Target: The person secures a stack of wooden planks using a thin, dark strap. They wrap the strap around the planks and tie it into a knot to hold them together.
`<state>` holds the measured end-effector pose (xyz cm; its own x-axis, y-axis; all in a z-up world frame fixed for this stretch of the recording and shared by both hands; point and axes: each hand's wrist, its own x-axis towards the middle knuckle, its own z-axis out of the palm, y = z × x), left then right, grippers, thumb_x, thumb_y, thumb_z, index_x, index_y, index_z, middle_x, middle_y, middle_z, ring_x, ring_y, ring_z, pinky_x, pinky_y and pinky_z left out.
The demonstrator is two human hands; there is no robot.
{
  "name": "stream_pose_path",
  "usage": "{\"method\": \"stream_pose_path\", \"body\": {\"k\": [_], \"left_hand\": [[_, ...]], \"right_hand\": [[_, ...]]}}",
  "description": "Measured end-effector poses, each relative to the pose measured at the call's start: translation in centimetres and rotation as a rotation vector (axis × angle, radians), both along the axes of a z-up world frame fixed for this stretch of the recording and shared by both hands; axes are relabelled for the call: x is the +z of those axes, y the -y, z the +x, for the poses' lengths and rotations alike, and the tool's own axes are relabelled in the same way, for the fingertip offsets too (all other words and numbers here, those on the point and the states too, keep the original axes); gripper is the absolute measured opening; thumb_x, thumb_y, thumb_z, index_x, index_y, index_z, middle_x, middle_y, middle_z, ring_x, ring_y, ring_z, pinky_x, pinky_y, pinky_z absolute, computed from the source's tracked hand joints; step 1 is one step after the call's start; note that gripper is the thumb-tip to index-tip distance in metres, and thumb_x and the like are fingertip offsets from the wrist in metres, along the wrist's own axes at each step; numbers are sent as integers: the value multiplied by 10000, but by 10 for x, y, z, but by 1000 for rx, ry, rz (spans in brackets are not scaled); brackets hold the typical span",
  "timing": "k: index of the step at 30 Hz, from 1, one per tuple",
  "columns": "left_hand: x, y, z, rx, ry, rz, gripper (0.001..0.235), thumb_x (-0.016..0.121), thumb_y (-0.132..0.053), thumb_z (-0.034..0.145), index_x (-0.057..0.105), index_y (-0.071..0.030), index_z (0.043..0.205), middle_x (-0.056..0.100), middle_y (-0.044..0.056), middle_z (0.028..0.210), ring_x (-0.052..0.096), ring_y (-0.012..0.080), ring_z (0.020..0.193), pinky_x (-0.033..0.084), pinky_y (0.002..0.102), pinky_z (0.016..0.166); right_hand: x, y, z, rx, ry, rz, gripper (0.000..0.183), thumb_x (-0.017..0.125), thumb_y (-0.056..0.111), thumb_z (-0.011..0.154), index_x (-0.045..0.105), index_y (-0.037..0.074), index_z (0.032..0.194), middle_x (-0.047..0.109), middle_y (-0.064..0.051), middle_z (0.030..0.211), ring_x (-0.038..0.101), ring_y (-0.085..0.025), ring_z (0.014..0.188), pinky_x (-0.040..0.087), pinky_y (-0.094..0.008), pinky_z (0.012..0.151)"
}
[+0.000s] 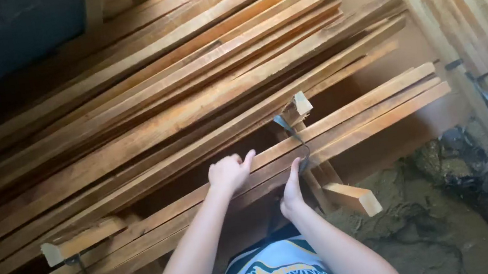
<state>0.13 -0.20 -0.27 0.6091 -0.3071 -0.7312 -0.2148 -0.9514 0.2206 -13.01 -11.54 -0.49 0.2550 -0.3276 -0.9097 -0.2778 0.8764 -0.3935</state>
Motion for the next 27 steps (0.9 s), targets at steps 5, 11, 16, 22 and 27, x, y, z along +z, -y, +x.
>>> {"method": "stream_pose_path", "body": {"k": [5, 11, 16, 22, 27], "left_hand": [[-32, 40, 19, -9, -295, -95, 980, 108, -903, 892, 641, -248, 1388, 626, 88, 1463, 507, 302, 1440, 365, 499, 1178], [-2, 40, 27, -76, -448, -106, 1072, 548, -839, 760, 428, -156, 1577, 484, 163, 1588, 410, 320, 1507, 313, 438, 1264], [-10, 41, 23, -59, -432, -131, 1133, 703, -825, 690, 431, -172, 1575, 537, 134, 1545, 460, 282, 1474, 361, 410, 1244], [-7, 46, 31, 58, -536, -108, 1086, 171, -937, 868, 522, -137, 1513, 523, 160, 1548, 410, 285, 1505, 293, 432, 1271], [31, 49, 46, 80, -618, -70, 1166, 276, -978, 777, 589, -67, 1434, 484, 211, 1566, 365, 342, 1523, 216, 474, 1299]], "right_hand": [[5, -1, 21, -193, -9, 82, 1134, 542, 956, 745, 371, 234, 1602, 349, -110, 1663, 330, -316, 1530, 175, -518, 1293], [21, -4, 37, -322, -65, 103, 1053, 659, 841, 792, 440, 156, 1562, 425, -162, 1613, 396, -328, 1493, 280, -509, 1265], [18, -4, 43, -378, -110, 89, 996, 698, 766, 827, 472, 100, 1532, 459, -174, 1587, 435, -337, 1468, 332, -497, 1241], [22, -7, 45, -401, -151, 17, 1047, 717, 779, 807, 442, 102, 1557, 441, -181, 1594, 404, -329, 1485, 329, -503, 1239], [-6, -11, 35, -435, -97, 25, 1056, 656, 848, 814, 430, 137, 1560, 414, -150, 1616, 365, -324, 1507, 280, -516, 1266]]}}
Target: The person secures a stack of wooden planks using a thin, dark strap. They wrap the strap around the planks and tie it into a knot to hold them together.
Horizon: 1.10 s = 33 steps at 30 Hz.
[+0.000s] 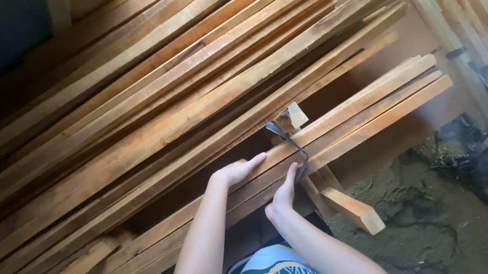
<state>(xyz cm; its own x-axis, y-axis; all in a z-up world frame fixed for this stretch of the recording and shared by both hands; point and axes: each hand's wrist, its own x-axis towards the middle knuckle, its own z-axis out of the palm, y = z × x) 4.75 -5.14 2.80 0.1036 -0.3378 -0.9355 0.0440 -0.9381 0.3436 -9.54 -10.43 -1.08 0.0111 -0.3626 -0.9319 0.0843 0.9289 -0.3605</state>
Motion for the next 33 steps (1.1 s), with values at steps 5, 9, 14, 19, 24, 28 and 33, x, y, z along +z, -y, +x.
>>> {"method": "stream_pose_path", "body": {"k": [5, 9, 14, 19, 24, 28, 33], "left_hand": [[-4, 4, -10, -27, 135, 46, 1097, 261, -971, 789, 664, -112, 1340, 612, 171, 1439, 489, 314, 1437, 354, 453, 1215], [5, 3, -12, -6, 340, 64, 919, 362, -902, 816, 779, -157, 1156, 743, 165, 1215, 656, 348, 1252, 521, 469, 1037], [4, 6, -5, -56, 418, 58, 852, 388, -861, 840, 785, -155, 1102, 760, 190, 1131, 693, 372, 1178, 547, 475, 978], [14, 10, 0, -26, 396, 49, 798, 426, -812, 862, 782, -137, 1097, 760, 206, 1130, 692, 381, 1183, 551, 466, 982], [14, 8, -7, 5, 412, 43, 812, 426, -841, 842, 790, -160, 1094, 755, 200, 1157, 683, 371, 1206, 544, 469, 1002], [-12, -2, -19, 25, 449, 22, 787, 441, -833, 844, 787, -170, 1091, 757, 199, 1147, 679, 372, 1208, 542, 478, 998], [-61, -36, -61, -168, 1021, -434, 583, 634, -680, 864, 667, -234, 1238, 722, 5, 1160, 694, 247, 1084, 544, 433, 882]], "right_hand": [[35, 4, 22, 15, -87, -4, 1068, 657, 842, 809, 438, 105, 1550, 429, -162, 1607, 377, -316, 1504, 300, -497, 1262], [47, 5, 39, 3, -196, -25, 1119, 697, 860, 761, 480, 68, 1521, 481, -195, 1560, 425, -312, 1474, 356, -492, 1223], [14, 4, 35, 10, -284, -33, 1122, 732, 864, 740, 534, 38, 1472, 538, -197, 1507, 486, -312, 1427, 415, -482, 1182], [34, 7, 49, 1, -332, -61, 1143, 737, 842, 758, 517, -29, 1465, 517, -239, 1513, 458, -338, 1448, 400, -494, 1182], [24, 3, 37, 47, -303, -67, 1158, 711, 871, 762, 510, -16, 1478, 512, -233, 1521, 462, -332, 1448, 401, -492, 1181], [25, 4, 22, 56, -251, -65, 1202, 703, 871, 753, 464, -35, 1505, 462, -262, 1555, 409, -363, 1483, 347, -538, 1208], [37, 19, -17, 469, 28, 14, 1270, 527, 927, 797, 266, -14, 1610, 332, -318, 1621, 321, -475, 1510, 238, -674, 1222]]}}
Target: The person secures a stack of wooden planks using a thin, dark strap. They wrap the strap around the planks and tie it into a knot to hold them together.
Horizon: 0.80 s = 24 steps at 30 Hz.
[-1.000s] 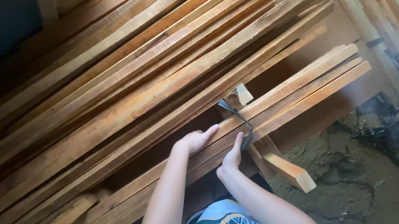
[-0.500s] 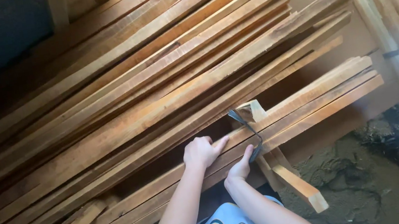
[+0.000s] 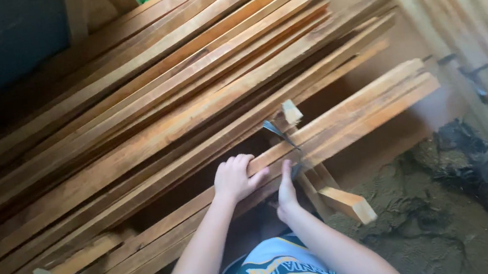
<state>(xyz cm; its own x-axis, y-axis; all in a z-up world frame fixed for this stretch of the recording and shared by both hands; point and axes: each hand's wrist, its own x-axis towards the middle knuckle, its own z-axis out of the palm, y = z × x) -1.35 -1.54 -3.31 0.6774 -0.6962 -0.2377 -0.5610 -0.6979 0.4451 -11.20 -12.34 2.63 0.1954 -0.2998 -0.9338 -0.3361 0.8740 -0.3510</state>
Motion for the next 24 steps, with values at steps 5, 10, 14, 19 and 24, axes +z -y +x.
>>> {"method": "stream_pose_path", "body": {"k": [5, 10, 14, 19, 24], "left_hand": [[32, -21, -45, -11, 109, 91, 1345, 832, -767, 570, 298, -71, 1590, 453, 150, 1556, 441, 341, 1394, 347, 552, 1144], [8, -13, -51, 27, 144, 421, 1394, 879, -718, 532, 263, -69, 1600, 449, 107, 1514, 445, 288, 1308, 348, 507, 1090], [3, -17, -52, 17, 111, 447, 1319, 872, -647, 529, 293, -81, 1570, 436, 111, 1504, 428, 286, 1317, 312, 524, 1115], [5, -18, -53, 25, 116, 444, 1315, 869, -663, 531, 287, -97, 1566, 430, 101, 1500, 424, 281, 1323, 309, 512, 1122], [10, -12, -56, 26, 112, 466, 1318, 875, -643, 560, 283, -66, 1587, 397, 137, 1560, 416, 303, 1339, 293, 546, 1142]], "right_hand": [[-40, 28, -28, 254, 83, 52, 1145, 606, 852, 845, 349, 7, 1574, 532, -263, 1441, 572, -390, 1267, 479, -524, 994], [-71, 24, -30, 273, 82, 21, 1226, 655, 863, 813, 238, 63, 1643, 358, -281, 1615, 440, -459, 1431, 346, -687, 1126], [-68, 26, -37, 420, -34, -87, 1209, 589, 927, 779, 422, -12, 1522, 663, -274, 1175, 694, -355, 744, 606, -473, 606], [-103, 26, -79, 664, -95, -240, 1125, 641, 908, 786, 611, -111, 1261, 667, -236, 715, 676, -341, 520, 600, -449, 472], [-136, 22, -146, 538, 349, -548, 347, 657, 448, 1000, 731, 115, 1062, 603, -73, 562, 567, -153, 409, 419, -265, 322]]}}
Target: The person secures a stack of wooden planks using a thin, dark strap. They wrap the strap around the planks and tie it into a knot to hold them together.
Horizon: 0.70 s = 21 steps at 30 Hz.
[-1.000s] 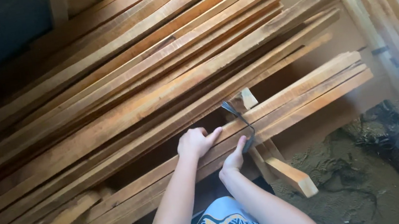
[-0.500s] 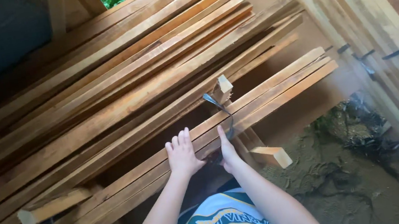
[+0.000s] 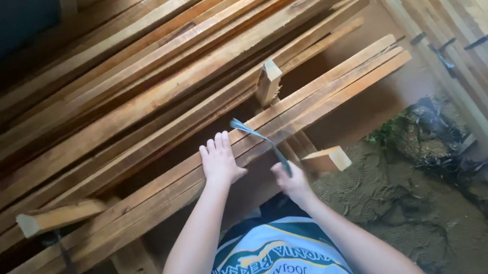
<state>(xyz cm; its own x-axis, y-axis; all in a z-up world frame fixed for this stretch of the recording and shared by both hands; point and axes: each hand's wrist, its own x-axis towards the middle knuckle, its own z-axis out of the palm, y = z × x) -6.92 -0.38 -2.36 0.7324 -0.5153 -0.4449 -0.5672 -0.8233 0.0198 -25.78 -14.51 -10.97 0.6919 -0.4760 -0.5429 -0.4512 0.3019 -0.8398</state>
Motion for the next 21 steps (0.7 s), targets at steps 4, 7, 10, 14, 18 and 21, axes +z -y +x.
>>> {"method": "stream_pose_path", "body": {"k": [4, 7, 10, 14, 18, 21], "left_hand": [[1, 0, -1, -11, 8, 33, 1327, 863, -669, 577, 273, -59, 1596, 395, 143, 1568, 423, 309, 1337, 304, 555, 1138], [16, -1, 5, -34, -22, 12, 1322, 854, -671, 606, 264, -46, 1611, 393, 153, 1591, 426, 325, 1366, 307, 582, 1154], [37, -7, 14, -12, -230, 19, 1121, 586, -723, 835, 164, -79, 1649, 278, 106, 1683, 340, 290, 1488, 294, 517, 1190], [13, -8, 23, -2, -274, -32, 874, 285, -692, 982, 186, -121, 1636, 310, 88, 1646, 362, 283, 1468, 316, 507, 1158], [-2, -9, 29, 34, -288, -58, 807, 286, -694, 989, 262, -156, 1590, 410, 83, 1554, 422, 294, 1417, 343, 525, 1135], [0, -6, 31, 46, -264, -65, 710, 264, -665, 1017, 364, -169, 1514, 505, 80, 1445, 488, 308, 1362, 395, 527, 1100]], "right_hand": [[63, -2, -29, 18, 277, -167, 727, 278, 742, 992, 639, 112, 1021, 453, 53, 539, 493, -67, 405, 348, -200, 372], [99, -1, -33, 345, 134, -433, 284, 513, 291, 1054, 712, 134, 925, 667, -121, 716, 572, -519, 866, 593, -407, 672], [89, 2, -31, 823, -134, -459, 291, 548, 299, 1046, 702, 61, 982, 704, -283, 901, 608, -544, 991, 557, -574, 784], [13, 8, -23, 938, -468, -441, 274, 621, 321, 953, 800, 115, 935, 766, -186, 931, 723, -387, 1016, 594, -464, 846], [-23, 8, -6, 781, -536, -389, 335, 587, 313, 942, 811, 70, 996, 777, -187, 971, 727, -362, 1073, 583, -459, 897], [-2, -2, 2, 450, -573, -208, 345, 604, 370, 959, 806, 101, 1039, 765, -193, 893, 754, -367, 855, 581, -485, 572]]}}
